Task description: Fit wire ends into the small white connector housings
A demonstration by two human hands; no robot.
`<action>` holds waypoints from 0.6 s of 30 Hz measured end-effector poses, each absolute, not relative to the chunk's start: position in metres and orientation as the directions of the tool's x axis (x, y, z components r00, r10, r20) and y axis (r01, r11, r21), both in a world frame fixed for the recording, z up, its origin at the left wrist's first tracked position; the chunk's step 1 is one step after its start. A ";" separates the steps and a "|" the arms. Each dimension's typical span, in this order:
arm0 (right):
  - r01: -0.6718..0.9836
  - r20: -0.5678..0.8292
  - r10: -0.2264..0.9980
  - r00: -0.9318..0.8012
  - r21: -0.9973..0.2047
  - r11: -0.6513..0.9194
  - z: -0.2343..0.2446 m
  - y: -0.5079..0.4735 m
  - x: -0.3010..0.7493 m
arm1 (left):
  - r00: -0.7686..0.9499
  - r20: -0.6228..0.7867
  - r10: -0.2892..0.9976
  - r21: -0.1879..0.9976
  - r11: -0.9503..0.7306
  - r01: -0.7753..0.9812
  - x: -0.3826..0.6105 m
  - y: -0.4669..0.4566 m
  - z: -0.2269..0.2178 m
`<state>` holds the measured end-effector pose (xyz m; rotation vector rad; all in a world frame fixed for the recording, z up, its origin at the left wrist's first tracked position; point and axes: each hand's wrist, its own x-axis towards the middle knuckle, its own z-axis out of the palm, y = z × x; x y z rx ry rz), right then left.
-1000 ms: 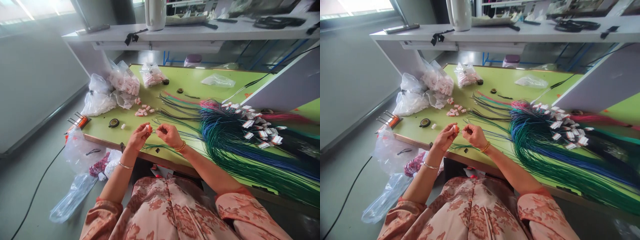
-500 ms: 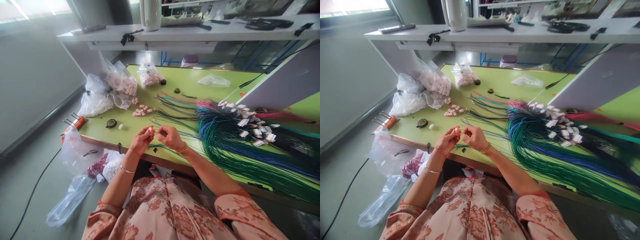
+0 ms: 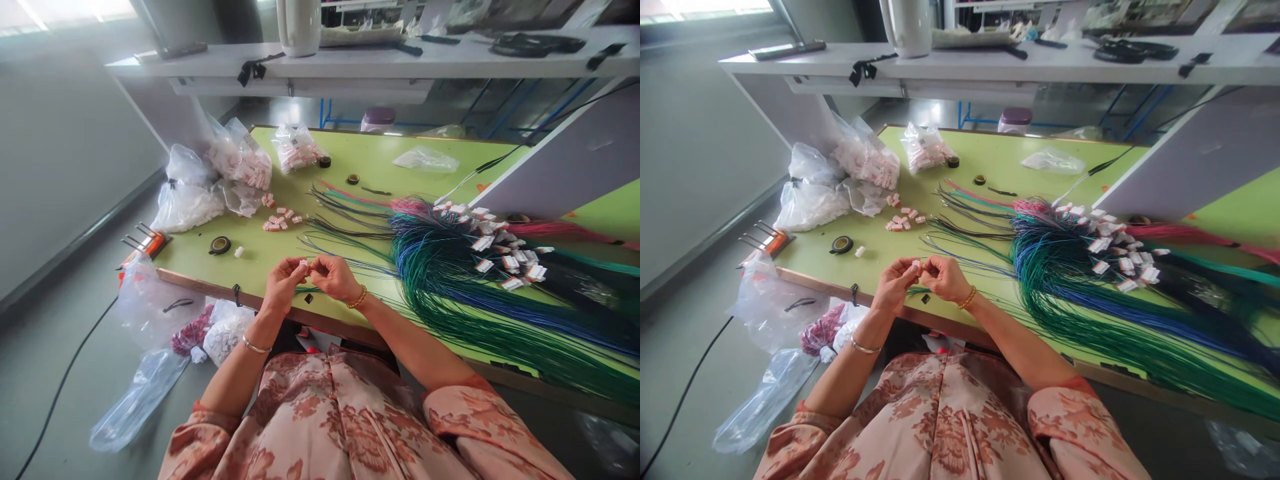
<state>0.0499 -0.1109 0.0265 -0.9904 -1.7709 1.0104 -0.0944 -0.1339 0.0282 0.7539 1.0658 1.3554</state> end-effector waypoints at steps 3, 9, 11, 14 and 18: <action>0.240 0.287 0.892 -0.348 -0.893 0.381 0.024 -0.111 0.050 | -0.161 -0.185 0.969 0.906 0.104 -0.411 -0.092 -0.135 0.025; 0.341 0.292 0.870 -0.397 -0.833 0.436 0.025 -0.115 0.050 | -0.205 -0.167 0.964 0.913 0.072 -0.402 -0.093 -0.135 0.024; 0.376 0.290 0.877 -0.383 -0.818 0.435 0.021 -0.119 0.047 | -0.219 -0.141 0.966 0.931 0.054 -0.360 -0.091 -0.137 0.022; 0.459 0.301 0.881 -0.364 -0.766 0.451 0.014 -0.125 0.041 | -0.242 -0.133 0.961 0.946 0.051 -0.319 -0.089 -0.142 0.017; 0.444 0.253 0.845 -0.472 -0.759 0.476 0.014 -0.113 0.048 | -0.202 -0.170 0.964 0.949 0.106 -0.296 -0.098 -0.144 0.012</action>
